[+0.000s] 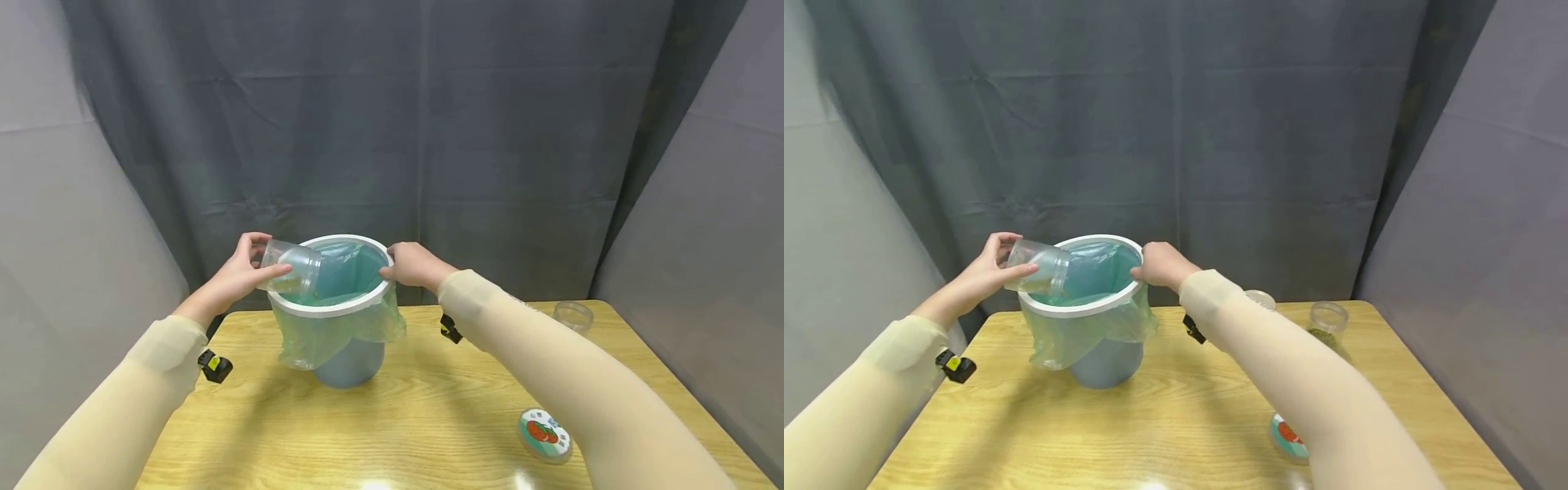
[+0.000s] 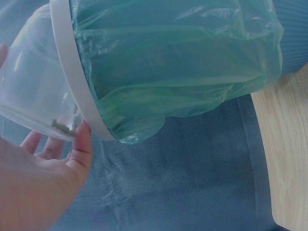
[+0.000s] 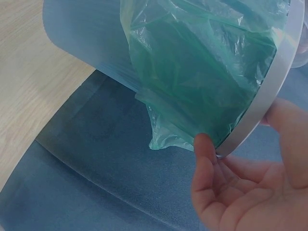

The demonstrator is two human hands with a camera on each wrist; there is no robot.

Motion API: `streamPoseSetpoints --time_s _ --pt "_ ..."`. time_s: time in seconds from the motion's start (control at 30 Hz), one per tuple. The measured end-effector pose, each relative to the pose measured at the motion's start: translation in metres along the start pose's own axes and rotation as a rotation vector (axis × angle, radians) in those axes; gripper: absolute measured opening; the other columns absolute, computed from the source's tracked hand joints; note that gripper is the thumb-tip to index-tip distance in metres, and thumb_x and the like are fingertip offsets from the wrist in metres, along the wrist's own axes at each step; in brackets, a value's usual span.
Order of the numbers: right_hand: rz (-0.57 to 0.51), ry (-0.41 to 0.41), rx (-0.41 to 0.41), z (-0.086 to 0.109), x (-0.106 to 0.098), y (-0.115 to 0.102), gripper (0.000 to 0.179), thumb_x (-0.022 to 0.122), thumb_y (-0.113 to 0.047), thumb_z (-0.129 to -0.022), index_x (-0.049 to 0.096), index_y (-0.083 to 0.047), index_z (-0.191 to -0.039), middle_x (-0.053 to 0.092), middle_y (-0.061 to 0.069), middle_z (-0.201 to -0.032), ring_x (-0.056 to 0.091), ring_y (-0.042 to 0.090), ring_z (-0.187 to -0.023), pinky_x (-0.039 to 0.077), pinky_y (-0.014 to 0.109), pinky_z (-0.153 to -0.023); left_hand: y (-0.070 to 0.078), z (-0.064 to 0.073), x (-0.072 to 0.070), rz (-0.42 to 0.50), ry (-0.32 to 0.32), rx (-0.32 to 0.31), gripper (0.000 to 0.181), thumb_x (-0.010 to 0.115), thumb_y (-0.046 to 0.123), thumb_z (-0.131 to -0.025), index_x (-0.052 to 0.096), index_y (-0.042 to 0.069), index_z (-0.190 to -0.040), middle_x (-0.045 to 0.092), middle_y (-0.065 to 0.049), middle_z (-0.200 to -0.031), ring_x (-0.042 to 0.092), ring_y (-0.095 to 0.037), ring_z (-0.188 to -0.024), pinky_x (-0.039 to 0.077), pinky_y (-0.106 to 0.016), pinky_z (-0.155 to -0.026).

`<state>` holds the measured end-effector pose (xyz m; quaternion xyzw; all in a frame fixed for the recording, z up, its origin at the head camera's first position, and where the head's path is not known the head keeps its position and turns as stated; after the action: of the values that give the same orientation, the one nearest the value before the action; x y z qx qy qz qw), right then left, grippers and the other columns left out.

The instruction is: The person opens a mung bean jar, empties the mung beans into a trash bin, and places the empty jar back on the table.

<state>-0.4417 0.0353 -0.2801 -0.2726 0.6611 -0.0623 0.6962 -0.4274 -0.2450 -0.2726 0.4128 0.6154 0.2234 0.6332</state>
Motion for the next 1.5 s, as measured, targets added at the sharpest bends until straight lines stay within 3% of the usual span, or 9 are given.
streamPoseSetpoints --time_s 0.87,1.5 --pt "0.029 0.007 -0.016 -0.0072 0.0016 -0.0022 0.046 0.064 -0.026 -0.100 0.061 0.003 -0.136 0.068 0.016 -0.130 0.065 0.028 -0.114 0.052 0.042 -0.103 -0.0010 -0.0007 -0.0023 -0.031 -0.005 0.001 0.085 0.072 0.041 -0.095 0.020 0.012 -0.156 0.036 -0.026 -0.155 0.048 -0.044 -0.135 0.041 -0.063 -0.111" --pt "0.020 0.014 -0.007 -0.0053 -0.0004 -0.0008 0.046 0.064 -0.026 -0.101 0.061 0.003 -0.136 0.068 0.017 -0.131 0.065 0.027 -0.113 0.052 0.042 -0.103 0.0027 -0.0030 -0.0009 -0.046 -0.004 0.002 0.085 0.071 0.043 -0.096 0.021 0.012 -0.157 0.038 -0.025 -0.152 0.051 -0.042 -0.131 0.044 -0.060 -0.108"
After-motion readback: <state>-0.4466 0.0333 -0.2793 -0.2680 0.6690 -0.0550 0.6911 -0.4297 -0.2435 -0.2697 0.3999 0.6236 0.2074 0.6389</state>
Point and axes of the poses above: each hand's wrist, its own z-axis away from the middle knuckle, its own x-axis out of the palm, y = z × x, the point moved 9 cm from there along -z, towards the middle knuckle
